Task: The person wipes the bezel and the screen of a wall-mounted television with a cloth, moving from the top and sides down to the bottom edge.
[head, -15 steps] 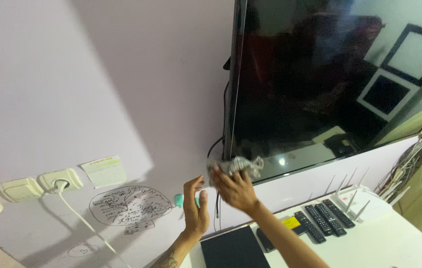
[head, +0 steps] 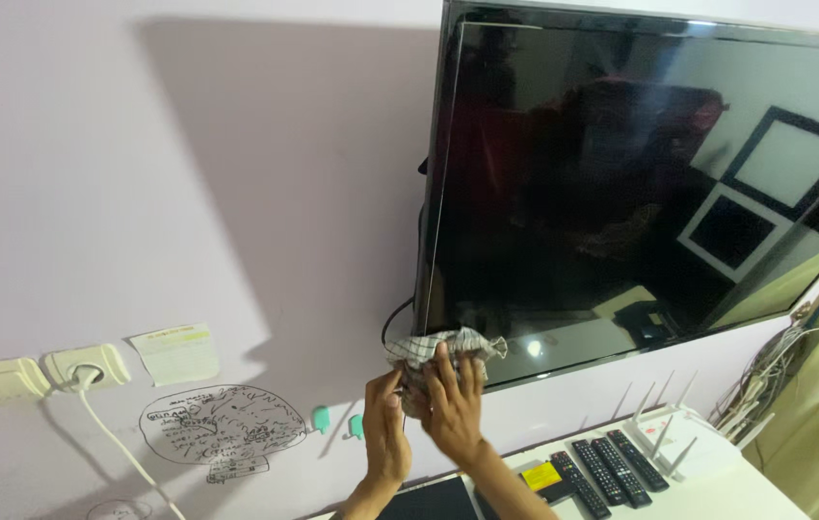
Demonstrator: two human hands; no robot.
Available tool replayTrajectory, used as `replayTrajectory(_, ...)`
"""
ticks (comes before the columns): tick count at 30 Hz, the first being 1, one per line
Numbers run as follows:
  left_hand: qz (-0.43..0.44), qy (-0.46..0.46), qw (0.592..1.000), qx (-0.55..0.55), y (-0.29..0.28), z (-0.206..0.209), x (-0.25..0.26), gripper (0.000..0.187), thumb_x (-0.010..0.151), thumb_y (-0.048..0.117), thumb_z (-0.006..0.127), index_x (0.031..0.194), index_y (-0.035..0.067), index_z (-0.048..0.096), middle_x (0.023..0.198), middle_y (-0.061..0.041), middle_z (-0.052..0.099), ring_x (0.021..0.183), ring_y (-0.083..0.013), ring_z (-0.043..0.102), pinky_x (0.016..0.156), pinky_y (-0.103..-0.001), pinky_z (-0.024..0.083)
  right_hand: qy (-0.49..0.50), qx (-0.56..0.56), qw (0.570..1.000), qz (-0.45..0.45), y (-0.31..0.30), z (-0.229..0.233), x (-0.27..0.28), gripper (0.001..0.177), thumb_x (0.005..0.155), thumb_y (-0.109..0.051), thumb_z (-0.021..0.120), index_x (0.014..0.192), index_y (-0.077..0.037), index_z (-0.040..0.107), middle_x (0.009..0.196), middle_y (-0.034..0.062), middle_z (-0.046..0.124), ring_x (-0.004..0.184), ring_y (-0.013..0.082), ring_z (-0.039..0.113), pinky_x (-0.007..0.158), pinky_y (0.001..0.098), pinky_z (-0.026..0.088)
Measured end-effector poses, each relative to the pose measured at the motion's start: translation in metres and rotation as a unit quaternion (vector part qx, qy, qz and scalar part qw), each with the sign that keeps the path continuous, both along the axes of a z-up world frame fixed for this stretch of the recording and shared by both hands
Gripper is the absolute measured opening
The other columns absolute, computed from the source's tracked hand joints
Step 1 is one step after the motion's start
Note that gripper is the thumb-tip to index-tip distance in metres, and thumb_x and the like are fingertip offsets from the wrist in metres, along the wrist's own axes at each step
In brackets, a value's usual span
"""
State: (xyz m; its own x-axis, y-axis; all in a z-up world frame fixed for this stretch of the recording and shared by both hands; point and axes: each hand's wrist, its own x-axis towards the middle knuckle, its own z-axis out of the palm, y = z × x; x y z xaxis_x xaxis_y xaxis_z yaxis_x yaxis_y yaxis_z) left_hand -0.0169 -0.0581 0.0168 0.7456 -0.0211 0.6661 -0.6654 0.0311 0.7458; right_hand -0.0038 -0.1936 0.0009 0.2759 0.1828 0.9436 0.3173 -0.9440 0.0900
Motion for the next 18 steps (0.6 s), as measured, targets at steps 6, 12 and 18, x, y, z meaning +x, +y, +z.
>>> replayTrajectory(6,-0.037,0.070,0.994,-0.081,0.001,-0.015,0.020,0.043,0.107,0.030,0.033,0.128,0.000,0.055,0.119,-0.017,0.063,0.111,-0.0259,0.064,0.097,-0.040,0.052,0.053,0.076,0.996,0.007,0.031,0.011,0.005,0.071,0.104,-0.023,0.055,0.162,-0.010,0.017,0.167,0.0310,0.017,0.156,0.0513,0.014,0.127,0.0655,0.010)
replayTrajectory(12,-0.044,0.060,0.995,0.058,0.005,-0.027,0.026,0.035,0.096,0.018,0.054,0.126,0.000,0.051,0.116,-0.018,0.057,0.111,-0.0269,0.061,0.098,-0.041,0.051,-0.049,0.065,0.997,-0.006,0.029,0.117,0.024,0.077,0.105,-0.023,0.057,0.165,-0.010,0.010,0.168,0.0293,0.009,0.157,0.0475,0.010,0.127,0.0650,0.007)
replayTrajectory(18,-0.088,0.016,0.983,0.163,0.030,-0.028,0.044,0.039,0.094,0.017,0.061,0.128,-0.001,0.056,0.122,-0.016,0.058,0.112,-0.0294,0.061,0.091,-0.042,0.054,-0.035,0.032,0.994,-0.096,0.050,0.073,0.037,0.071,0.107,-0.013,0.051,0.166,-0.016,0.012,0.170,0.0293,0.005,0.159,0.0493,0.003,0.131,0.0657,0.007)
